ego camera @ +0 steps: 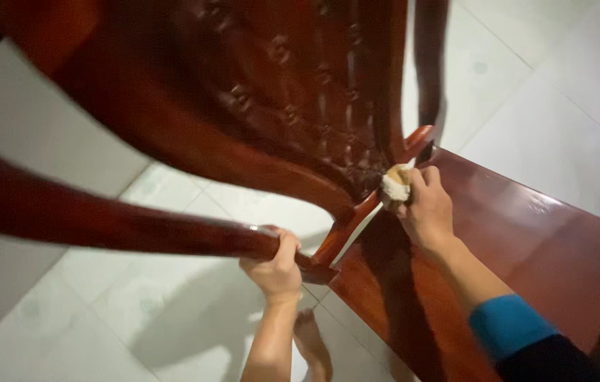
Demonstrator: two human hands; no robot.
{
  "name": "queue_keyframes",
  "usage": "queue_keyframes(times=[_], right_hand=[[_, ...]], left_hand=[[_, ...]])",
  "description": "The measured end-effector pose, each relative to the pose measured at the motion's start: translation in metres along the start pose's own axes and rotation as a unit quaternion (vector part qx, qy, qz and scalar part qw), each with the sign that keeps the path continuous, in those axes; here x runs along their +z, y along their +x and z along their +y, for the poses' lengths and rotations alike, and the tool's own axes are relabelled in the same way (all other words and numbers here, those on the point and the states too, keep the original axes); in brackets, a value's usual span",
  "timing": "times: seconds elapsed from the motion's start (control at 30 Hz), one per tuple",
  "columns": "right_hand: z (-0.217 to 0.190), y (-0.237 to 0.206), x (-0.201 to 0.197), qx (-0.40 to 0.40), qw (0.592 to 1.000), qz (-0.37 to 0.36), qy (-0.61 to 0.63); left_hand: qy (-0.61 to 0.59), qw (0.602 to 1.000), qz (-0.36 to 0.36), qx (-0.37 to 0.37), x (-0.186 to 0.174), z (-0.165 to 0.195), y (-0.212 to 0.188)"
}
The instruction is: The person sprays a wooden chair with a cleaning solution and wipes the backrest, seat, and legs with a cloth. The person then moves to a second chair and repeats the same cleaning process.
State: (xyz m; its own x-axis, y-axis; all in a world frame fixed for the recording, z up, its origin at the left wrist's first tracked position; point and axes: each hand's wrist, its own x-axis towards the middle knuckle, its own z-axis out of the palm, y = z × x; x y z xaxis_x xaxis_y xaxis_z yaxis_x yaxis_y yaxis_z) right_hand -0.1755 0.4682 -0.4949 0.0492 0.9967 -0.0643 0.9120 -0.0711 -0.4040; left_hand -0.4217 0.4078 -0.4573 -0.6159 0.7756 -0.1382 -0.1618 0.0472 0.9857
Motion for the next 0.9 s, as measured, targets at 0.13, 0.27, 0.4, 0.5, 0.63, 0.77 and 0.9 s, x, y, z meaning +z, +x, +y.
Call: queue_keyframes(times=[0.13,0.27,0.4,0.5,0.63,0.77,0.9], right_hand=[[-0.020,-0.025,0.004,-0.056,0.988,-0.131,-0.052],[-0.034,-0.070,0.040,-0.026,0.904,-0.412,-0.111],[-0.022,-0.108,0.070,-0.437,0.868,-0.190,-0.141],[-0.003,-0.090,0.076,-0.426,0.842,-0.253,-0.214],[0.021,-0.024,0.059,-0.305,0.813,-0.329,-0.372],[0.019,0.008,0.049,-0.261,0.850,-0.290,-0.355],[0.005,-0.020,0.056,-0.387,0.794,-0.323,-0.340]], left_hand=[[0.040,0.999,-0.001,0.022,-0.003,0.003,0.005],[0.049,0.999,0.003,0.019,-0.003,0.011,0.009],[0.033,0.999,0.000,0.006,-0.005,0.018,0.011],[0.073,0.997,-0.020,0.020,-0.010,0.020,0.011],[0.061,0.997,-0.008,0.037,-0.014,0.015,0.008],[0.124,0.989,0.068,0.039,-0.007,0.004,0.001],[0.158,0.974,0.163,0.012,0.005,-0.009,-0.015]])
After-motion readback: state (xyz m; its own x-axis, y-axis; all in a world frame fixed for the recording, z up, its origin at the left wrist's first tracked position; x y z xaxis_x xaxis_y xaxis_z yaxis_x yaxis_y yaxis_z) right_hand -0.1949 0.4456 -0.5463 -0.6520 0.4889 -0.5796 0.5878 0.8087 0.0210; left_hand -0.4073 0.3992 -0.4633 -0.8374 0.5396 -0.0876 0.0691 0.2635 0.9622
